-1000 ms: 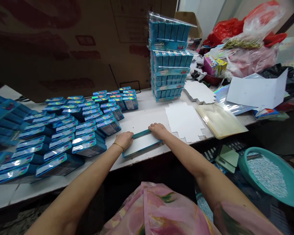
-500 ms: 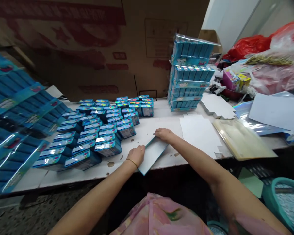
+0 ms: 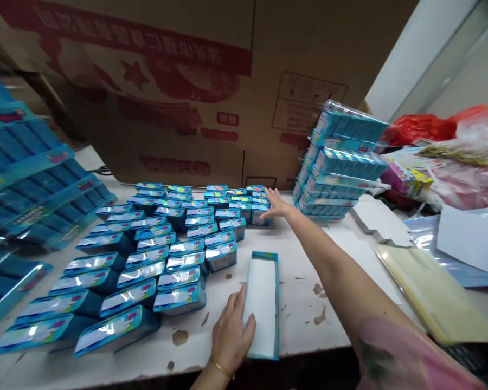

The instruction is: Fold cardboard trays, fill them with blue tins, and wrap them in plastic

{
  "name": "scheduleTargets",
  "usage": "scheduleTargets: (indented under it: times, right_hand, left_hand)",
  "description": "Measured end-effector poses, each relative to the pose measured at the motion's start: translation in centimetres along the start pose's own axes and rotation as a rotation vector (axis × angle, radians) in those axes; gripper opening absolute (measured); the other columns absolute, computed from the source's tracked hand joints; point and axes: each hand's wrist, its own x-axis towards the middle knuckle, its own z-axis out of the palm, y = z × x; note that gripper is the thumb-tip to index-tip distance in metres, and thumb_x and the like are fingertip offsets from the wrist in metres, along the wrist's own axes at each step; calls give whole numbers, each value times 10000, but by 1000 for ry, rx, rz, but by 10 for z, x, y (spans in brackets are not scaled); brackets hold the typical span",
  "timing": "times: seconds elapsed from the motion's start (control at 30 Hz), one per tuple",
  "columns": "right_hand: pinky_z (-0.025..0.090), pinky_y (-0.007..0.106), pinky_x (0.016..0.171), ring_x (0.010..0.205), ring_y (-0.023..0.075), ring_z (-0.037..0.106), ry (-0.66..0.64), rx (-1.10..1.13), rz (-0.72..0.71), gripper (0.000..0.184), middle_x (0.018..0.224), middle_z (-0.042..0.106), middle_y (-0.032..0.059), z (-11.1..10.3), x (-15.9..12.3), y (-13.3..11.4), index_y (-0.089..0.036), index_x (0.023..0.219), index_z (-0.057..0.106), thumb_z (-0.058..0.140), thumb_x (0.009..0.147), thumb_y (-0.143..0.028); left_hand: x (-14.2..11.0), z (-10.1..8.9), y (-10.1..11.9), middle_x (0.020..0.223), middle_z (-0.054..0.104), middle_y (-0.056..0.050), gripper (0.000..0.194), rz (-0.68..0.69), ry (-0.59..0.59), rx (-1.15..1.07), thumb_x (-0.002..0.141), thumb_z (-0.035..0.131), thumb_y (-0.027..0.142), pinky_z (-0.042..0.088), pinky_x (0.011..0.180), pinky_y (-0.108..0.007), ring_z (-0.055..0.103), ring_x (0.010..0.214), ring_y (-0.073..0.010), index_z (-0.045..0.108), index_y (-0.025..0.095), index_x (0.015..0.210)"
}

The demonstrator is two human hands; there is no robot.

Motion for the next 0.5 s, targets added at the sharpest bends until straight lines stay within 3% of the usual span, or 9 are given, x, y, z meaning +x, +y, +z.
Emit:
scheduleTargets:
  times: [0.1, 0.27, 0.37, 0.5]
  right_hand:
    - [214, 395, 1012, 1293, 319, 92, -21, -80, -6, 1118, 1375, 114, 183, 3, 7, -3, -146, 1362, 133, 713, 471, -490]
    - [334, 390, 925, 1154, 318, 344, -53, -243, -55, 1040, 1240, 302, 151, -4, -17, -7, -161, 1332, 231, 718, 461, -454]
    - [328, 431, 916, 1152, 352, 328, -124, -305, -60, 1127, 1241, 315, 164, -9, -28, -8, -165, 1355, 169, 709, 433, -526]
    - [206, 430, 1002, 1264, 358, 120, -159, -335, -104, 1192, 1353, 184, 176, -6, -20, -12, -126, 1369, 97, 706, 429, -534]
  left_hand:
    - [2, 1, 0, 1206, 446, -59, 600, -11, -27, -14, 788, 336, 255, 414, 816, -267, 504, 1018, -169, 162, 240, 1363]
    - [3, 0, 1, 1241, 423, -69, 611, -28, -43, 4, 773, 335, 226, 403, 841, -278, 485, 1049, -177, 172, 217, 1362]
    - [4, -1, 2, 1235, 428, -71, 618, -35, -53, 13, 762, 347, 221, 399, 848, -283, 484, 1047, -181, 186, 210, 1359]
    - [5, -2, 4, 1225, 432, -73, 625, -42, -54, 35, 752, 351, 211, 394, 849, -283, 489, 1031, -183, 192, 203, 1357]
